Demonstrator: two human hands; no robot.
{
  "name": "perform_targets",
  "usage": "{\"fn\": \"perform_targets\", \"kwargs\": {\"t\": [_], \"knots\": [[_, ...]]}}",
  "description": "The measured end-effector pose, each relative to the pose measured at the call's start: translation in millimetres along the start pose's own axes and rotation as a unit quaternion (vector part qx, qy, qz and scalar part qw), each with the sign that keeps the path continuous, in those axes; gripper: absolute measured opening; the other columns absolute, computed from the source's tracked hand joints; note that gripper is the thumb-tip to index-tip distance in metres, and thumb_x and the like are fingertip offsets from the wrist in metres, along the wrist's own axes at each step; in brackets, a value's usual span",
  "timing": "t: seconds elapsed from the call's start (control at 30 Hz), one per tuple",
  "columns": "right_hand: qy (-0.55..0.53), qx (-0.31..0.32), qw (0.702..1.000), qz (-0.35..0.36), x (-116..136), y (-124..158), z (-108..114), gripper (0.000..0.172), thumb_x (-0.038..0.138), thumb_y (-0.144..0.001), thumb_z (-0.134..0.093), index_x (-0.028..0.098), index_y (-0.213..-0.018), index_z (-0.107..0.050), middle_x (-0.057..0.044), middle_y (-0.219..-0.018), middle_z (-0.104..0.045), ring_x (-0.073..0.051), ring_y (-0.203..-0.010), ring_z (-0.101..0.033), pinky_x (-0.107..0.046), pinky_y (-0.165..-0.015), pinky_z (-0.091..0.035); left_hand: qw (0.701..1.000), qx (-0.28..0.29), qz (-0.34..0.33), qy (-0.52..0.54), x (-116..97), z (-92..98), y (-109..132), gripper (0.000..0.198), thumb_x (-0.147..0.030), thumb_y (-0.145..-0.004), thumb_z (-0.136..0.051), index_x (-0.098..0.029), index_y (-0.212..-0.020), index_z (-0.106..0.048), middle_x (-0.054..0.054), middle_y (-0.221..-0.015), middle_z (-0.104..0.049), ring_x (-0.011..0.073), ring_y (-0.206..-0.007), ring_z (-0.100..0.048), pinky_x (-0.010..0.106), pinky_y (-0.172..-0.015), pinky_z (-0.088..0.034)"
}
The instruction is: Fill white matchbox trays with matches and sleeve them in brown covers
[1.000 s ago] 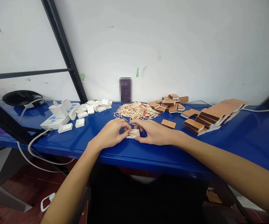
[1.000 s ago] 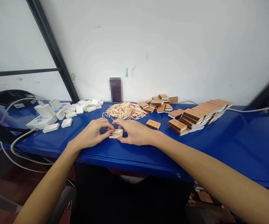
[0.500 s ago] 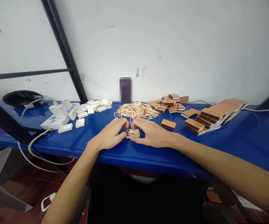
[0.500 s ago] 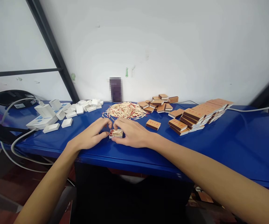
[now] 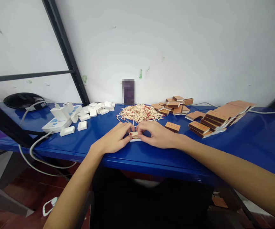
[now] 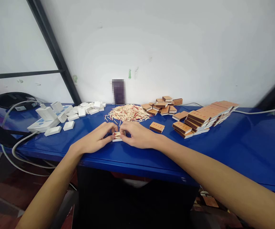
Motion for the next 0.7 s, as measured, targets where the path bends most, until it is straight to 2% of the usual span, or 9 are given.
{"fn": "perform_targets", "kwargs": {"t": [0.13,0.23,0.3,0.43,0.53,0.7], "knots": [[0.028,-0.033,0.999,-0.017,-10.4,-1.0,23.7,0.011,0.018,-0.087,-0.052,0.02,-0.076,-0.052,-0.005,-0.087,-0.061,-0.019,-0.083,-0.054,-0.033,-0.078,-0.04,1.0,0.006,0.02,-0.009,2.0,0.4,0.1,0.02,-0.029,-0.102,-0.036,-0.021,-0.108,-0.054,0.004,-0.102,-0.061,0.0228,-0.099,-0.051,0.039,-0.092,-0.041],[0.038,-0.071,0.995,-0.051,-24.5,0.4,42.1,0.012,0.021,-0.085,-0.053,0.021,-0.074,-0.047,-0.002,-0.078,-0.056,-0.017,-0.074,-0.049,-0.031,-0.07,-0.037,1.0,0.008,0.022,-0.016,1.1,0.3,-0.7,0.024,-0.032,-0.103,-0.034,-0.021,-0.108,-0.055,0.004,-0.1,-0.061,0.023,-0.099,-0.051,0.039,-0.091,-0.041],[0.057,-0.069,0.993,-0.071,-33.0,1.8,45.6,0.011,0.024,-0.083,-0.055,0.021,-0.076,-0.047,-0.001,-0.078,-0.056,-0.017,-0.072,-0.049,-0.029,-0.067,-0.035,1.0,0.007,0.019,-0.022,0.9,-0.3,-1.5,0.024,-0.035,-0.103,-0.037,-0.021,-0.107,-0.056,0.005,-0.099,-0.061,0.0232,-0.099,-0.051,0.039,-0.091,-0.041],[0.128,0.004,0.987,-0.095,-44.7,4.9,32.6,0.011,0.024,-0.079,-0.061,0.021,-0.083,-0.051,-0.004,-0.085,-0.061,-0.019,-0.077,-0.053,-0.03,-0.068,-0.036,0.999,0.002,0.021,-0.035,2.9,-0.7,-2.3,0.028,-0.039,-0.103,-0.038,-0.02,-0.103,-0.059,0.004,-0.094,-0.06,0.0225,-0.096,-0.053,0.038,-0.089,-0.042],[0.125,0.063,0.983,-0.12,-51.0,7.9,20.1,0.019,0.021,-0.078,-0.061,0.021,-0.093,-0.051,-0.004,-0.089,-0.065,-0.018,-0.075,-0.056,-0.029,-0.066,-0.036,0.998,-0.005,0.032,-0.045,5.2,0.5,-2.1,0.03,-0.041,-0.102,-0.04,-0.02,-0.104,-0.061,0.005,-0.093,-0.06,0.0224,-0.095,-0.053,0.037,-0.088,-0.043],[0.127,0.084,0.981,-0.123,-53.7,7.3,12.3,0.021,0.015,-0.082,-0.056,0.02,-0.103,-0.054,-0.003,-0.086,-0.066,-0.018,-0.074,-0.058,-0.028,-0.065,-0.037,0.998,-0.01,0.026,-0.061,3.2,1.8,-1.6,0.032,-0.036,-0.103,-0.037,-0.02,-0.117,-0.061,0.006,-0.101,-0.063,0.0233,-0.101,-0.054,0.039,-0.093,-0.043]]}}
Point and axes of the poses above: each hand's wrist, its own y-axis away from the middle knuckle, its own z-axis out of the back of the hand, x = y × z, the point moved 7 cm from there along -y, towards the middle knuckle
